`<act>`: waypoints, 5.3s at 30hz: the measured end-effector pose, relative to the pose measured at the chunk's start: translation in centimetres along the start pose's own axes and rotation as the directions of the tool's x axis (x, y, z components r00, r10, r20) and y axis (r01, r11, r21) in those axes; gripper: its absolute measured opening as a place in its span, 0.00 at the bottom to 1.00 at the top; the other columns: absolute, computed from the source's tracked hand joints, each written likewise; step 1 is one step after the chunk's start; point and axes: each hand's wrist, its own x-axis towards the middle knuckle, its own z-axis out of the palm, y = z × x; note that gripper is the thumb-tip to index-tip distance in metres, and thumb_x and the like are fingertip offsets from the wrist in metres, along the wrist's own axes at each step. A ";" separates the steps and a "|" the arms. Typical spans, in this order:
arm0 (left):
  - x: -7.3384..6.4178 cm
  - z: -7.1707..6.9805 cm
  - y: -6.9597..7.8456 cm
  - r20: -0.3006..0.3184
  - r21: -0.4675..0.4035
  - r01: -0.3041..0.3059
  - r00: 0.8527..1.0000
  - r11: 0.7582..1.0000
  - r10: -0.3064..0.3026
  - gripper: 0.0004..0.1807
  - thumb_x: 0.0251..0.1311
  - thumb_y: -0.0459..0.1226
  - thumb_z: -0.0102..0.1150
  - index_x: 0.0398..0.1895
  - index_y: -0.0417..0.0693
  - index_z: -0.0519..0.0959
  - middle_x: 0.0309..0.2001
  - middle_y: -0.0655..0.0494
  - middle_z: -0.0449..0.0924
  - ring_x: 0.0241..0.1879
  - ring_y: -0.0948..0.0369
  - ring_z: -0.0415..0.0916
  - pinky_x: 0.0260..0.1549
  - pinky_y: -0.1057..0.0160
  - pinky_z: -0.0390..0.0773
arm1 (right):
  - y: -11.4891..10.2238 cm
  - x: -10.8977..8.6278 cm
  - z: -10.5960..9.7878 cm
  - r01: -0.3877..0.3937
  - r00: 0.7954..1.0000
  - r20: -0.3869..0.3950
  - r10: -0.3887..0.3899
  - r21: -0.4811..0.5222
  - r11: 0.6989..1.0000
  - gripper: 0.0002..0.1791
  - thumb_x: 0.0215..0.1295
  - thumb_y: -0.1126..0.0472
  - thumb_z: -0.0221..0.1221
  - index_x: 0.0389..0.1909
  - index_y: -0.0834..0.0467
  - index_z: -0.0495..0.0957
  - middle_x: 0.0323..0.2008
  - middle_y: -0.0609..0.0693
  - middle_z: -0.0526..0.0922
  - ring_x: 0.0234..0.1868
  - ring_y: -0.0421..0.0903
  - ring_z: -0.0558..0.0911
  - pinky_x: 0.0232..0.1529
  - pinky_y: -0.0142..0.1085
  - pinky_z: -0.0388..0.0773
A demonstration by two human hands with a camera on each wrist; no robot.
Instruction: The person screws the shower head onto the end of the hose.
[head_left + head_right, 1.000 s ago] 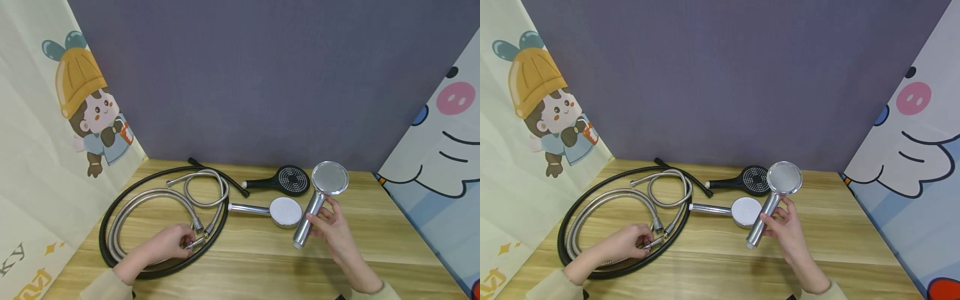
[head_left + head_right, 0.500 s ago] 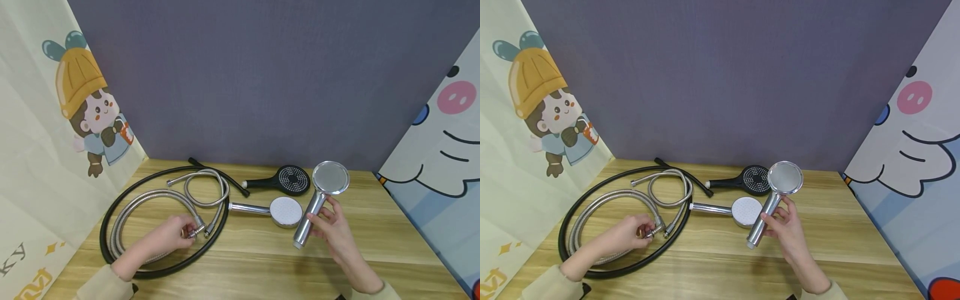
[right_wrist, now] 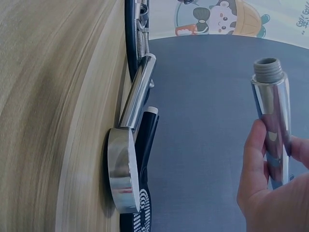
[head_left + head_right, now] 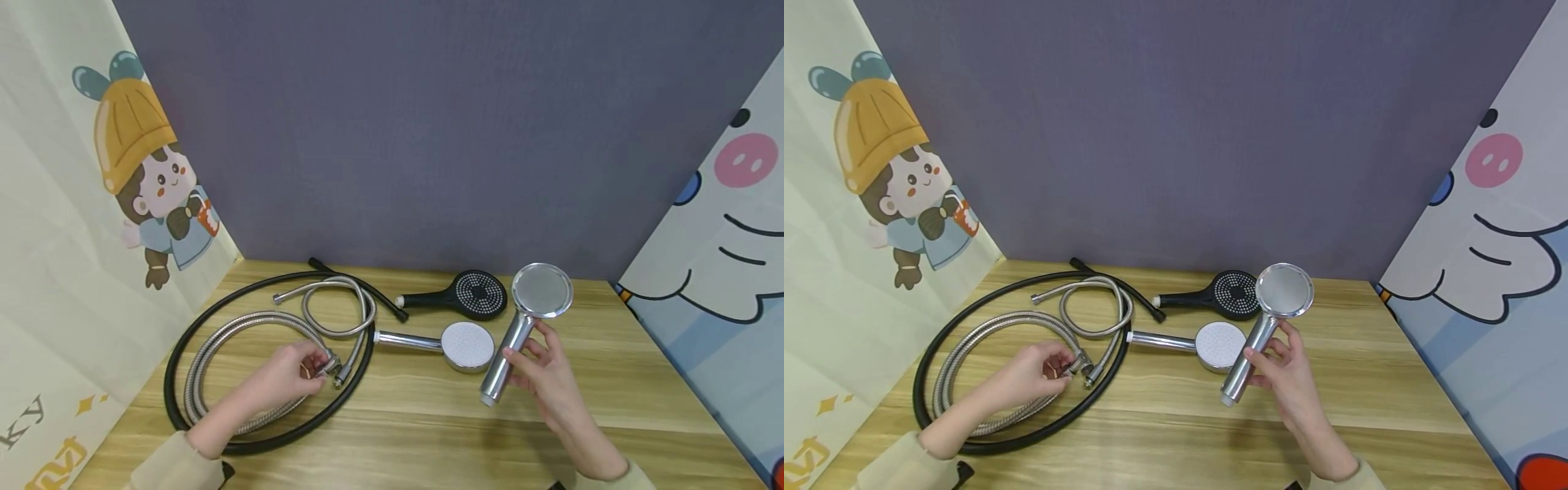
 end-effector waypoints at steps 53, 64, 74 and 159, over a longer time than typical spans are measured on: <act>0.1 1.9 -2.6 0.256 0.082 -0.056 0.966 0.995 0.033 0.11 0.47 0.35 0.68 0.35 0.50 0.78 0.31 0.63 0.76 0.32 0.67 0.72 0.32 0.69 0.77 | 0.1 0.0 -0.5 0.019 1.000 0.011 -0.019 0.010 1.000 0.37 0.61 0.70 0.58 0.66 0.48 0.51 0.42 0.44 0.77 0.37 0.40 0.81 0.34 0.36 0.81; 1.5 -0.9 -4.5 0.220 0.040 -0.113 0.970 0.993 0.101 0.15 0.49 0.38 0.69 0.41 0.48 0.79 0.40 0.57 0.80 0.40 0.57 0.74 0.40 0.59 0.78 | 0.0 -0.1 -0.4 0.015 1.000 0.016 -0.015 0.005 1.000 0.37 0.61 0.70 0.58 0.66 0.47 0.52 0.42 0.43 0.77 0.36 0.39 0.82 0.34 0.36 0.81; 4.3 -2.1 -6.1 0.210 0.050 -0.118 0.972 0.992 0.105 0.19 0.46 0.36 0.70 0.43 0.44 0.79 0.41 0.54 0.81 0.44 0.54 0.77 0.49 0.49 0.76 | 0.1 0.1 -0.3 0.016 0.999 0.029 -0.017 0.042 0.999 0.36 0.61 0.71 0.58 0.65 0.47 0.53 0.41 0.44 0.78 0.36 0.40 0.81 0.35 0.37 0.81; 7.9 -0.8 0.8 -0.111 -0.104 -0.255 0.963 0.961 0.244 0.12 0.52 0.40 0.68 0.41 0.54 0.80 0.38 0.63 0.83 0.40 0.64 0.79 0.45 0.59 0.79 | -2.4 2.5 2.4 0.054 0.998 -0.023 -0.052 0.127 0.990 0.38 0.63 0.70 0.57 0.68 0.50 0.48 0.44 0.47 0.76 0.37 0.41 0.80 0.35 0.37 0.81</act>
